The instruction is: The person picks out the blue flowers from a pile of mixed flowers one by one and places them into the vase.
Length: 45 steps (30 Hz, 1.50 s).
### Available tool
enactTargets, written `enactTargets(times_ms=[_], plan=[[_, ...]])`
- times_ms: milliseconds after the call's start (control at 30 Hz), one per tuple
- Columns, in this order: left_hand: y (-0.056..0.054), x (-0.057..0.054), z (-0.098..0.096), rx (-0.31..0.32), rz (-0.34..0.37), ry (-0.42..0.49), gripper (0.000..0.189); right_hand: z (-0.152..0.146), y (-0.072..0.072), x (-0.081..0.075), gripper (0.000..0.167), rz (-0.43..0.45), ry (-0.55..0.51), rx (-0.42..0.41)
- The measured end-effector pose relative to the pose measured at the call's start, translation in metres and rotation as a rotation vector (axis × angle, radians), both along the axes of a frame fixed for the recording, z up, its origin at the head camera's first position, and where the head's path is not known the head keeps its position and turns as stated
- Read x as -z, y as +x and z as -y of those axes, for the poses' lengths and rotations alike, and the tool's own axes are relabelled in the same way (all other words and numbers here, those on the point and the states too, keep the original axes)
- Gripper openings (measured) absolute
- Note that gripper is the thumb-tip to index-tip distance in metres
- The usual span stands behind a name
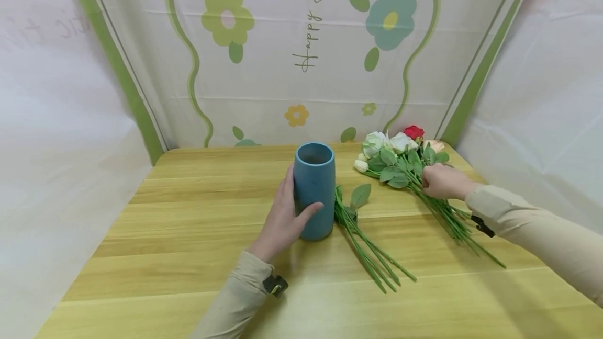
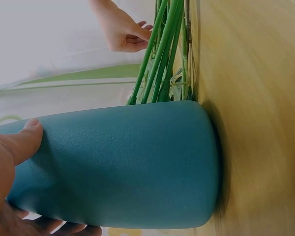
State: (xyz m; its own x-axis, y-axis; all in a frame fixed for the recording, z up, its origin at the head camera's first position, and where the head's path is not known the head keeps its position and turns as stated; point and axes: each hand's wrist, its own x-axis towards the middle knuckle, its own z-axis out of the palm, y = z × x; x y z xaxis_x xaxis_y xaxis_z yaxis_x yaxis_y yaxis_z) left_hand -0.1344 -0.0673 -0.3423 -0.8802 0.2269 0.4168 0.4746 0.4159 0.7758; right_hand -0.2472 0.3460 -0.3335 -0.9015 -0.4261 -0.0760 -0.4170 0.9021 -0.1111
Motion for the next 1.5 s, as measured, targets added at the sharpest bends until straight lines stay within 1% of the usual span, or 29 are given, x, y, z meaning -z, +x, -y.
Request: enactTargets(times_ms=[200,433,567,733,900,1167,1267,1333,1367,1433,1500], plan=[[0.000,0.001,0.000,-0.001,0.003,0.004,0.098,0.001,-0.001,0.003,0.036,0.005,0.014,0.047],[0.000,0.001,0.001,0.000,0.002,0.004,0.098,0.005,0.002,0.002,0.039,-0.015,0.000,0.065],[0.000,0.000,0.001,0.001,0.002,0.003,0.098,0.008,0.005,0.000,0.037,-0.041,-0.040,0.061],[0.000,0.000,0.001,0.001,-0.008,0.003,0.097,0.013,0.009,0.001,0.034,-0.036,-0.093,0.054],[0.000,-0.001,0.001,0.001,-0.013,-0.001,0.097,0.016,0.013,0.004,0.031,-0.032,-0.124,0.082],[0.000,0.000,0.000,-0.001,0.007,-0.006,0.097,0.033,0.023,-0.001,0.030,-0.025,-0.265,0.133],[0.000,-0.001,0.001,-0.001,0.007,-0.005,0.097,0.045,0.029,-0.005,0.022,-0.006,-0.320,0.178],[0.000,-0.001,0.001,-0.001,0.007,-0.005,0.098,0.054,0.034,-0.007,0.018,0.046,-0.392,0.215],[-0.001,0.000,0.001,-0.002,0.007,-0.005,0.098,0.059,0.037,-0.008,0.019,0.067,-0.429,0.231],[-0.001,0.000,0.001,-0.001,0.009,-0.004,0.097,0.069,0.044,-0.010,0.022,0.139,-0.526,0.268],[-0.001,0.001,0.001,0.001,0.007,-0.004,0.097,0.080,0.051,-0.010,0.022,0.210,-0.629,0.297]])
